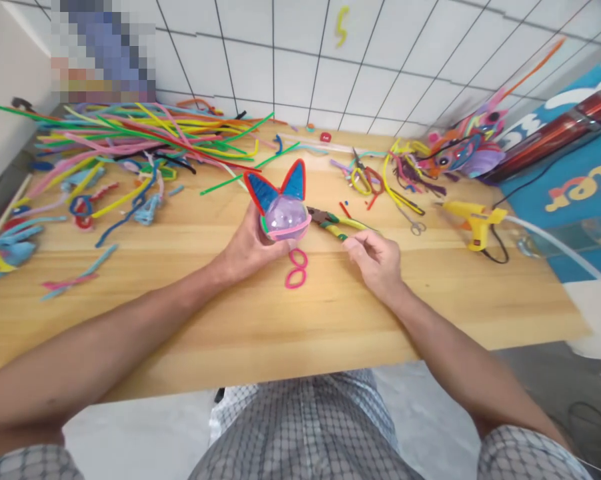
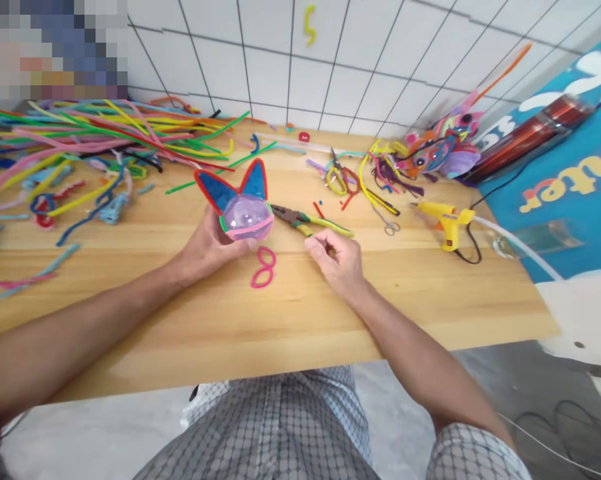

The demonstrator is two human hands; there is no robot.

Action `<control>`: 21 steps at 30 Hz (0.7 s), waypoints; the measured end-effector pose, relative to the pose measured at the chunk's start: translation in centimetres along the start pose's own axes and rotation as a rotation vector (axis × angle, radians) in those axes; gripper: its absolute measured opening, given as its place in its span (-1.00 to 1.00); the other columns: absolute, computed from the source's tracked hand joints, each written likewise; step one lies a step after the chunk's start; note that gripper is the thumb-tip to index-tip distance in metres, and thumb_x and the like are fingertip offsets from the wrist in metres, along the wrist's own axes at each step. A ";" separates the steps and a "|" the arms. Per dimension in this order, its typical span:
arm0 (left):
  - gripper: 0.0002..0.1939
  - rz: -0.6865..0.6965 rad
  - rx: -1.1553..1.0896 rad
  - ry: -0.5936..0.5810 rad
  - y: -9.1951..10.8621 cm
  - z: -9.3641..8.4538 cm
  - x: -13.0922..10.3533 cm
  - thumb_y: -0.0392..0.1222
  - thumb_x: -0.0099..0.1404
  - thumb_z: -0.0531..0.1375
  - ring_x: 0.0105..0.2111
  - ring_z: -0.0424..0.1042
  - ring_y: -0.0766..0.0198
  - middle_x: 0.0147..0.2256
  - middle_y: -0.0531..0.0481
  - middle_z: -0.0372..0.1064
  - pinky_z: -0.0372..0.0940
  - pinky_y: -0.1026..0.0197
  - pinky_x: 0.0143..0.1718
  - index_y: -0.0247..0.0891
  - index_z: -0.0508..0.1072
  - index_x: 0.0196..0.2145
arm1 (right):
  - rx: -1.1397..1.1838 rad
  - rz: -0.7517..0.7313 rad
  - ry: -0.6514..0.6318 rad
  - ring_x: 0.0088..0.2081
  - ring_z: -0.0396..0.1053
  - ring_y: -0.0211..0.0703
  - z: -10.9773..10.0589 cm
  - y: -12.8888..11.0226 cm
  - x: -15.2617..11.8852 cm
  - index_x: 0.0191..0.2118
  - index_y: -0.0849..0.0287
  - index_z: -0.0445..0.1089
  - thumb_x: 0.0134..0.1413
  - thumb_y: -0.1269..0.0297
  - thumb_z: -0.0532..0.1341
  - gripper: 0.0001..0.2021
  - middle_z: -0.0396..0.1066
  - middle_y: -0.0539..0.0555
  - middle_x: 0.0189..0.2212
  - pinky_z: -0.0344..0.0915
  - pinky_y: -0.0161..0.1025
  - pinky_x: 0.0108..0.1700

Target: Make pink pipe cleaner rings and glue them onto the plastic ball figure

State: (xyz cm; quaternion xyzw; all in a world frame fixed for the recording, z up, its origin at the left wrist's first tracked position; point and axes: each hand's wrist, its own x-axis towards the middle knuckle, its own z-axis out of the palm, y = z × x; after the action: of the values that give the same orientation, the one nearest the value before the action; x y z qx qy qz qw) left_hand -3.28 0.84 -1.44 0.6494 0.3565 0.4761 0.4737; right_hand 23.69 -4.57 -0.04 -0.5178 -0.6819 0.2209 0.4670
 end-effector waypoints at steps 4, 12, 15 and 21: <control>-0.24 0.019 0.052 0.117 0.0 0.2 -0.1 0.09 0.19 0.52 0.11 0.64 -0.02 0.15 -0.22 0.53 0.57 -0.13 0.20 -0.16 0.29 0.19 | -0.010 0.106 0.079 -0.48 0.30 -0.23 -0.8 0.2 0.8 -0.35 0.09 0.51 0.33 -0.01 0.31 -0.69 0.41 -0.08 -0.54 0.28 -0.22 -0.35; -0.24 -0.054 0.012 0.164 -0.7 0.0 0.4 0.11 0.19 0.52 0.10 0.64 0.01 0.15 -0.19 0.52 0.58 -0.12 0.19 -0.15 0.29 0.18 | -0.163 0.112 -0.005 -0.37 0.42 -0.15 -2.5 -1.6 3.5 -0.30 0.09 0.58 0.21 0.07 0.34 -0.79 0.57 0.01 -0.40 0.35 -0.20 -0.28; -0.25 -0.067 0.000 0.142 -0.8 0.0 0.3 0.09 0.21 0.53 0.08 0.65 0.00 0.14 -0.17 0.55 0.57 -0.16 0.21 -0.14 0.31 0.19 | -0.245 0.186 0.025 -0.35 0.43 -0.13 -4.6 0.2 2.8 -0.29 0.09 0.56 0.19 0.02 0.31 -0.76 0.56 0.03 -0.38 0.38 -0.17 -0.24; -0.28 -0.068 -0.014 0.124 -0.7 0.3 0.2 0.05 0.24 0.51 0.11 0.63 0.01 0.17 -0.19 0.54 0.52 -0.16 0.27 -0.17 0.32 0.21 | -0.635 0.392 0.584 -0.16 0.49 0.04 -13.9 6.8 -0.4 -0.14 0.11 0.43 0.08 -0.08 0.31 -0.62 0.54 0.19 -0.16 0.49 0.08 0.01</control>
State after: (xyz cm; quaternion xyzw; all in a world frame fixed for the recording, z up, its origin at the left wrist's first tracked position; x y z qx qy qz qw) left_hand -2.90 1.17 -2.07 0.6029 0.4038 0.5017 0.4709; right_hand 39.15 -4.96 1.00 -0.7945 -0.4452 -0.0693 0.4071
